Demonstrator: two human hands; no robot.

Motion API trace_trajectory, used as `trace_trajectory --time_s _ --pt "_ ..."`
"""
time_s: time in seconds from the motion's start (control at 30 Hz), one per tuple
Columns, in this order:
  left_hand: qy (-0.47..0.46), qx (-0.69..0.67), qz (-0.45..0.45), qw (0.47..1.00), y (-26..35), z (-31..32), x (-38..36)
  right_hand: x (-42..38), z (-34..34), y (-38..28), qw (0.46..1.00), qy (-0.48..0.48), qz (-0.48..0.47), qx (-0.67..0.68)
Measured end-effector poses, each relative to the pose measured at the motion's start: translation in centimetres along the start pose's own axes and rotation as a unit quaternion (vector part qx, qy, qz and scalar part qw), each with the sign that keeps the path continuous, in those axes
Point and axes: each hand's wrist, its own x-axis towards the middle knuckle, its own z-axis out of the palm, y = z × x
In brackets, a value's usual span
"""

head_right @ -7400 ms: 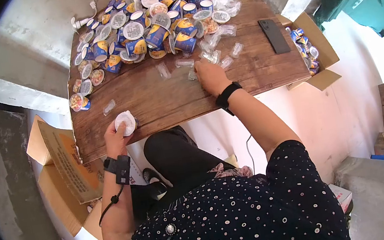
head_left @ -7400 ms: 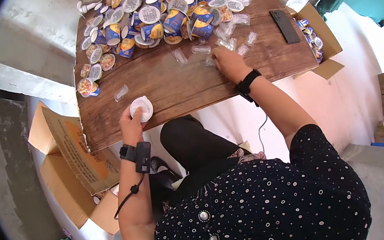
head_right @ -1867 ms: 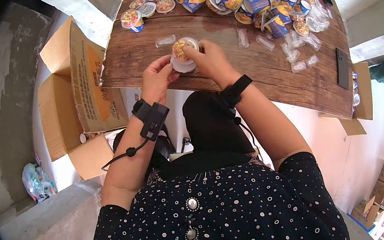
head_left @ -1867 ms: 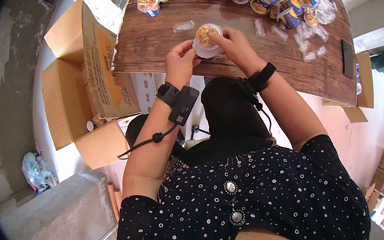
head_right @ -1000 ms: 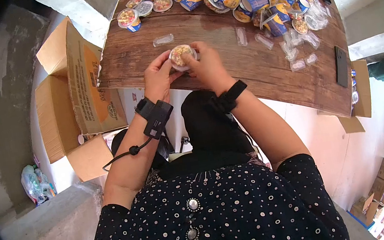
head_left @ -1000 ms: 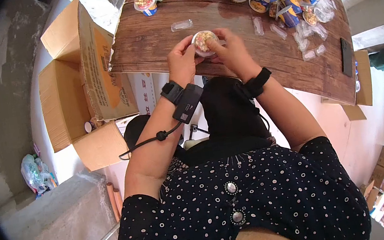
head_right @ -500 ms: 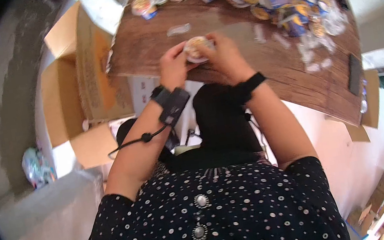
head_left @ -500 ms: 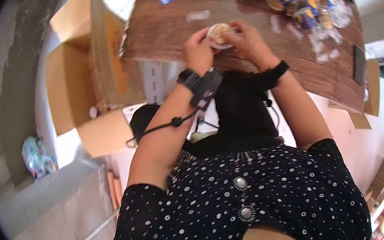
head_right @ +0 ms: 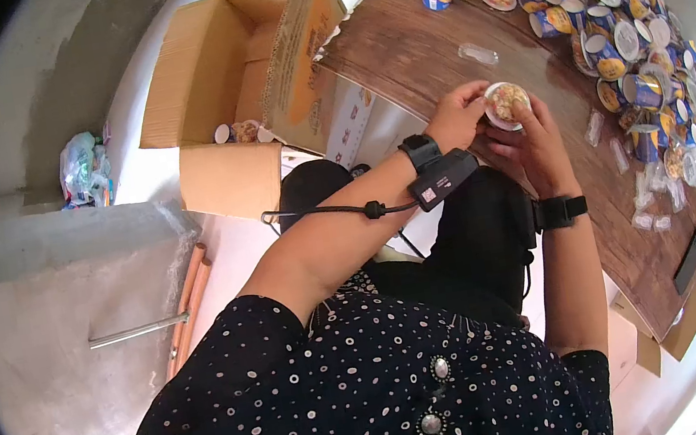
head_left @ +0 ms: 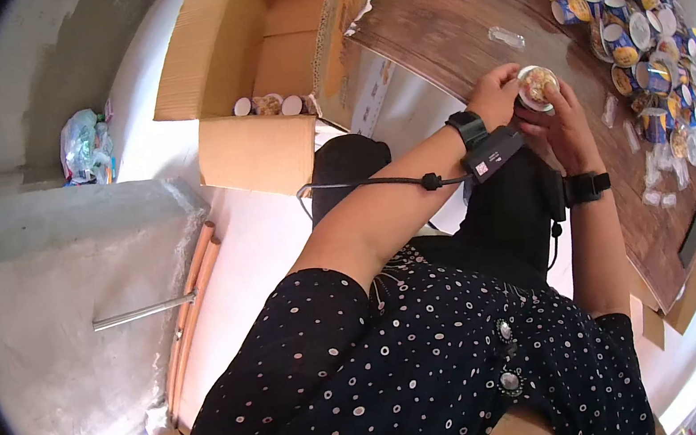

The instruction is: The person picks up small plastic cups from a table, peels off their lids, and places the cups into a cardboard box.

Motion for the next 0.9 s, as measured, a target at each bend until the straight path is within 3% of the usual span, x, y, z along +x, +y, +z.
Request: trace_trajectory --time_s 0.03,0.1,0.27,0.33,0.37,0.43,0.53,0.6,0.7,0.73,0.87,0.9 --pt "0.003 0.0 0.005 1.0 2.2 0.0 -0.6 0.1 -0.2 0.2 1.0 -0.004 -0.002 -0.003" --pt "-0.072 -0.039 -0.113 0.99 5.8 -0.1 -2.1 0.2 -0.4 0.9 0.999 0.008 -0.043 0.026" --pt "-0.051 -0.014 -0.128 0.99 7.5 -1.3 -3.1 -1.6 1.2 -0.1 0.994 -0.019 -0.086 0.065" --pt "-0.064 -0.079 -0.183 0.978 9.5 -2.0 -4.1 -2.7 2.0 -1.1 0.989 -0.056 -0.109 0.078" --pt "-0.163 -0.163 -0.243 0.942 11.7 -2.4 -4.7 -3.1 2.2 -1.3 0.989 -0.068 -0.11 0.075" --pt "-0.23 -0.24 -0.235 0.913 13.5 -2.4 -5.3 -3.9 3.4 -1.9 0.986 -0.086 -0.109 0.094" --pt "-0.257 -0.237 -0.228 0.909 14.4 -3.1 -5.6 -4.9 4.3 -2.5 0.985 -0.07 -0.131 0.091" --pt "-0.258 -0.26 -0.244 0.898 14.9 -3.5 -6.5 -5.5 4.7 -3.0 0.972 -0.174 -0.085 0.136" --pt "-0.292 -0.34 -0.231 0.864 14.6 -3.2 -7.5 -6.0 5.5 -2.7 0.971 -0.171 -0.076 0.151" --pt "-0.384 -0.369 -0.195 0.824 14.1 -3.4 -6.9 -6.3 5.7 -2.9 0.97 -0.171 -0.063 0.16" --pt "-0.29 -0.339 -0.206 0.871 15.3 -3.2 -8.6 -6.5 5.2 -2.9 0.983 -0.138 -0.076 0.096" --pt "-0.252 -0.333 -0.209 0.884 15.5 -3.2 -8.7 -7.0 5.8 -3.4 0.991 -0.047 -0.122 -0.026"
